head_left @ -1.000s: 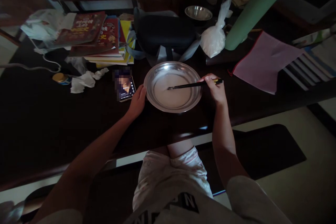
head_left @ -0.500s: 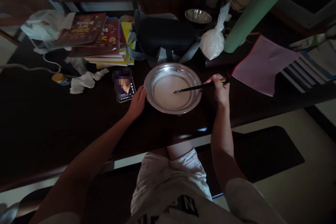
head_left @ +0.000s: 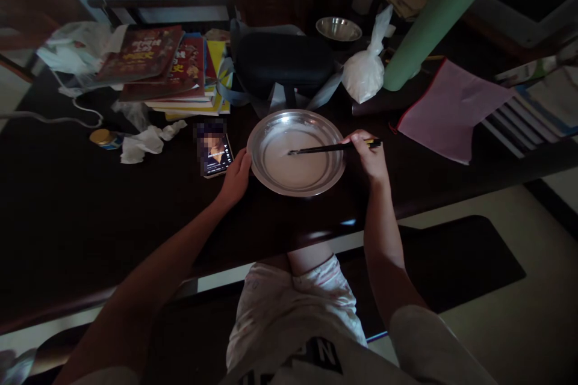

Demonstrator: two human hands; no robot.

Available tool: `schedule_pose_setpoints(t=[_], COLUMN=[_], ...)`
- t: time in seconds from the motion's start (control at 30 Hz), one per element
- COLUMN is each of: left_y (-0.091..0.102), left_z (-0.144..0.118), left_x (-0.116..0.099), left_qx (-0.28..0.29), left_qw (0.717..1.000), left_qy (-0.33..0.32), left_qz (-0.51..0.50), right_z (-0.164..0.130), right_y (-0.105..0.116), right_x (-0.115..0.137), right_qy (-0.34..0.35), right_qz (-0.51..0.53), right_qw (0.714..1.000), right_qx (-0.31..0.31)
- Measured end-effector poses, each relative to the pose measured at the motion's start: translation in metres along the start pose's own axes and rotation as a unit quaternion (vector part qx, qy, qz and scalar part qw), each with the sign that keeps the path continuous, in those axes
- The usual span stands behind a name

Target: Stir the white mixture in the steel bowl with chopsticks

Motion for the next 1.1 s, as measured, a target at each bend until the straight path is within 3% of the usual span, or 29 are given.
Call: schedule_pose_setpoints(t=[0.13, 0.3, 0.47, 0.63, 0.77, 0.93, 1.1], left_y=[0.0002, 0.0006, 0.0005, 0.0006, 0.0008, 0.0007, 0.0008], left_z=[0.0000, 0.0001, 0.0002, -0.0005, -0.0002, 0.0009, 0.0002], left_x=[-0.0008, -0.0009, 0.0000, -0.0003, -0.0009, -0.0024, -0.0031], left_qx=[0.009, 0.003, 0.010, 0.015, 0.010, 0.012, 0.017], left_qw=[1.000, 1.000, 1.000, 1.000, 1.000, 1.000, 0.999], left_qy=[-0.001, -0.012, -0.004, 0.014, 0.014, 0.011, 0.026], left_qz=[-0.004, -0.003, -0.005, 0.000, 0.000, 0.000, -0.009], right_z=[-0.0001, -0.0010, 0.0000, 0.0003, 0.0007, 0.0009, 0.0013], right_y=[0.0020, -0.0017, 0.0014, -0.0004, 0.0006, -0.0027, 0.0003], right_x=[-0.0011, 0.0014, -0.0001, -0.0025, -0.0007, 0.0006, -0.0006], right_qy=[0.006, -0.007, 0.010, 0.002, -0.002, -0.007, -0.001], right_qz=[0.021, 0.006, 0.021, 0.017, 0.020, 0.016, 0.034], right_qw=[0.998, 1.000, 0.998, 1.000, 0.998, 1.000, 0.997], right_qx=[-0.067, 0.014, -0.055, 0.012, -0.056, 0.014, -0.063])
Point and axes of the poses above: each hand's wrist, its own z-axis towards the middle knuckle, its own y-axis out of the back of the hand, x = y × z, the point moved 1 cm from there along z, towards the middle knuckle, and after that the axes turned 3 degrees about z, right-handed, at the moved point
